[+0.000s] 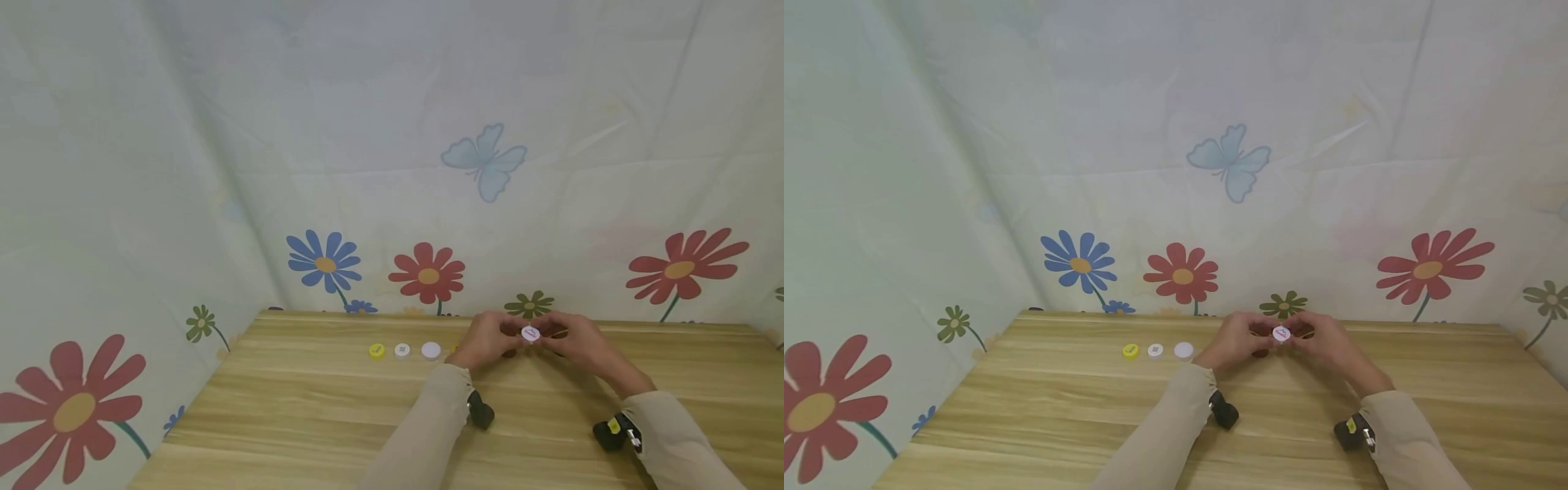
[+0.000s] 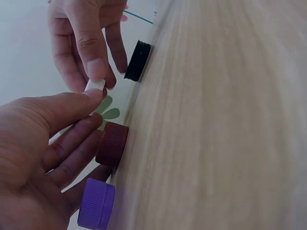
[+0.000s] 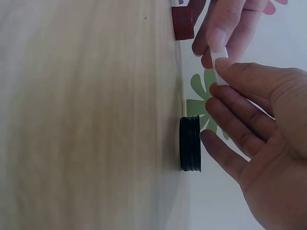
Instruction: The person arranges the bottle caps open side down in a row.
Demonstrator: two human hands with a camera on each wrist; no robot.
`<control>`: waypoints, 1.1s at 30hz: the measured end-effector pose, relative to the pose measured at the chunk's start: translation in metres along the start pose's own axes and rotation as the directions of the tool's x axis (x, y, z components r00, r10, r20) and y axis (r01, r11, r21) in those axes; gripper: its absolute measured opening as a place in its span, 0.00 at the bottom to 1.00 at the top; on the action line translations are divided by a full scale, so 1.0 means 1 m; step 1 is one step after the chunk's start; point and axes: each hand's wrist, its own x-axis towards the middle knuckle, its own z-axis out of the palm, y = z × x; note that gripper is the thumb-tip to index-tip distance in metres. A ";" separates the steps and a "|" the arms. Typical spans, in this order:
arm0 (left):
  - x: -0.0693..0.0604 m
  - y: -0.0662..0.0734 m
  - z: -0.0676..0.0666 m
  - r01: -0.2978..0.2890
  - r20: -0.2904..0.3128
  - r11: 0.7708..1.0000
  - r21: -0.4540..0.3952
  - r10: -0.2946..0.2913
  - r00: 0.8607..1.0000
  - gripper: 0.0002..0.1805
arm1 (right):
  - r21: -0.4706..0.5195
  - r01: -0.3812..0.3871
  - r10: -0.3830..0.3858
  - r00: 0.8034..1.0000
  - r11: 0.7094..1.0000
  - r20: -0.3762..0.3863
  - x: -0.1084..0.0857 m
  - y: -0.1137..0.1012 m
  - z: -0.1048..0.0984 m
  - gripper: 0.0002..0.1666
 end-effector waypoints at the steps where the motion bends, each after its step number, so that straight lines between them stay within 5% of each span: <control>1: 0.000 0.000 0.000 0.000 0.001 1.000 0.006 0.000 1.000 0.14 | -0.001 -0.004 0.004 1.000 1.000 0.003 0.000 0.000 0.000 0.15; 15: 0.004 -0.003 0.005 -0.033 0.003 0.985 0.166 0.033 0.999 0.12 | 0.025 0.020 -0.020 1.000 0.999 0.023 -0.001 0.009 0.000 0.13; 33: 0.003 0.000 0.007 -0.040 0.014 0.973 0.227 0.038 0.999 0.09 | -0.028 0.040 -0.040 0.999 0.999 0.007 0.000 0.012 0.002 0.13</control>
